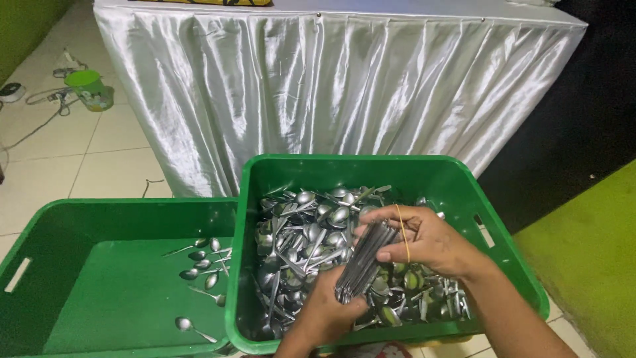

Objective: The person sits on the floor and sorts a large pile of metal spoons in a green bin, separating them into smaller groups and moving some to an adjacent bin. The person then gathers a bundle of spoons and secures them with a rubber band.

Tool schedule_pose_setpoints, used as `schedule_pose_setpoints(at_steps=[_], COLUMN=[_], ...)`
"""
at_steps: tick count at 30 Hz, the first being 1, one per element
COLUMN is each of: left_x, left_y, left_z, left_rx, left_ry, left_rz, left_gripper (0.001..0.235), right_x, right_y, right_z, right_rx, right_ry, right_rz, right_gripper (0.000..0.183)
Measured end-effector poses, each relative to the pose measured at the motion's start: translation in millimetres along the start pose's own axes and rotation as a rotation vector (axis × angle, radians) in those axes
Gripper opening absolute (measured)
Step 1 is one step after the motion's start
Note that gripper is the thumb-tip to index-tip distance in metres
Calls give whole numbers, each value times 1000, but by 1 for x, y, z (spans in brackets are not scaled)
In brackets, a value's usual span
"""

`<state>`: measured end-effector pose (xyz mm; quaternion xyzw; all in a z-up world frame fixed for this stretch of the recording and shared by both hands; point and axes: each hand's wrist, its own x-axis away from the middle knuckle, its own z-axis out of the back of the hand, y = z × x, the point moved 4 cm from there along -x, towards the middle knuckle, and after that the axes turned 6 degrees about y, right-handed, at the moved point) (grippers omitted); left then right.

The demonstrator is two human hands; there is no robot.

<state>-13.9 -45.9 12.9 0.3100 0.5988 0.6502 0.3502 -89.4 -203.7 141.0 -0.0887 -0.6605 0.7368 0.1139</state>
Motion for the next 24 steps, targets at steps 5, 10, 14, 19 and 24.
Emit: schedule_pose_setpoints(at_steps=[5, 10, 14, 19, 24], left_x=[16, 23, 28, 40, 51], left_y=[30, 34, 25, 37, 50], left_z=[-10, -26, -33, -29, -11], left_rx=[-141, -353, -348, -134, 90], left_ry=[-116, -229, -172, -55, 125], left_rz=[112, 64, -131, -199, -277], left_gripper=[17, 17, 10, 16, 22], right_x=[-1, 7, -1, -30, -12], right_y=[-14, -39, -36, -12, 54], right_z=[-9, -47, -68, -62, -7], right_rx=[821, 1201, 1161, 706, 596], right_ry=[-109, -416, -650, -743, -489], right_rz=[1, -391, -412, -139, -278], right_gripper=[23, 21, 27, 48, 26])
